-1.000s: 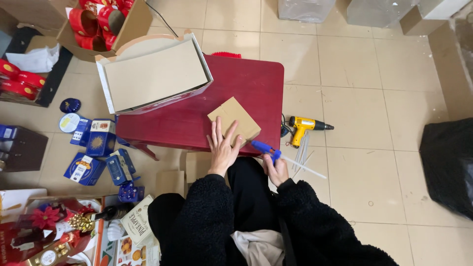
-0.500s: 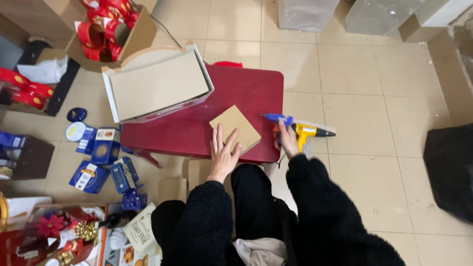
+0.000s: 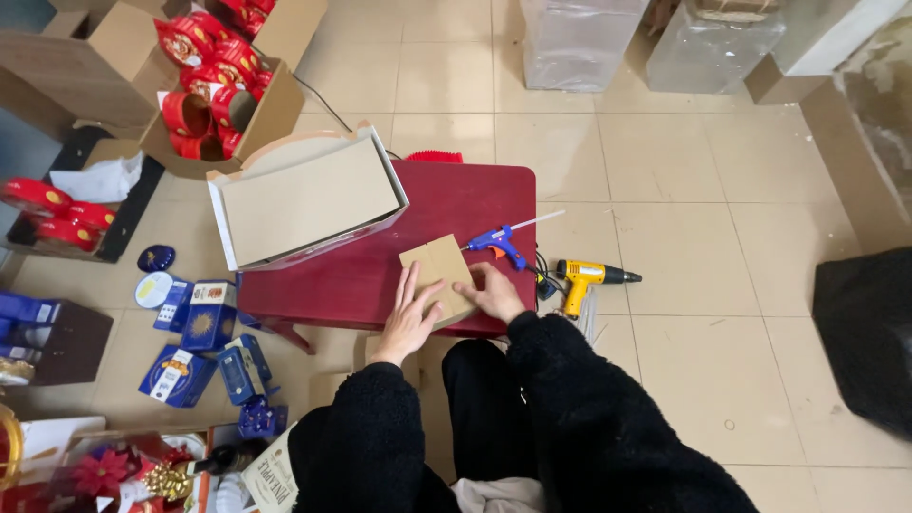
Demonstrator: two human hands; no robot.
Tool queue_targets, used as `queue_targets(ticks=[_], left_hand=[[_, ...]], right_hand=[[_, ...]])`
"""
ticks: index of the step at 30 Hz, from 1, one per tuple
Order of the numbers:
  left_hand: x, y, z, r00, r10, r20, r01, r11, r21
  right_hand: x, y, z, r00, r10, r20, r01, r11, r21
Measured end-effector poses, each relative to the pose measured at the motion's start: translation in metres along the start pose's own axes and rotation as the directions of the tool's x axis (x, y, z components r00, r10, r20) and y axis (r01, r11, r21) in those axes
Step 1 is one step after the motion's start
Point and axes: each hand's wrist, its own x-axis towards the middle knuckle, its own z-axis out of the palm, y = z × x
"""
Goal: Assembling a small cardboard box using a hot glue gun to secure the flaps
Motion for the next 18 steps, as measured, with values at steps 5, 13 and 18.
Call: queue_targets(ticks=[5,13,18], left_hand=[[0.014,-0.003,0.022,0.973,-0.095,-0.208,0.058,0.983,-0.177],[0.026,-0.025,0.05,0.876,-0.175,-0.449,0.078,0.971,-0.228],[0.017,-0.01,0.034,0.897,-0.131,-0.423,0.031,0.971,-0.236]], right_hand=[[0.014,0.027,0.045,0.995,0.102,0.02,-0.103,0.948,0.3],[-0.016,0.031,0.045,1.0,-0.005,0.02,-0.004,0.914,0.405],[-0.029,0.04,0.033,0.998,0.055,0.021,-0.058,0.874,0.483]])
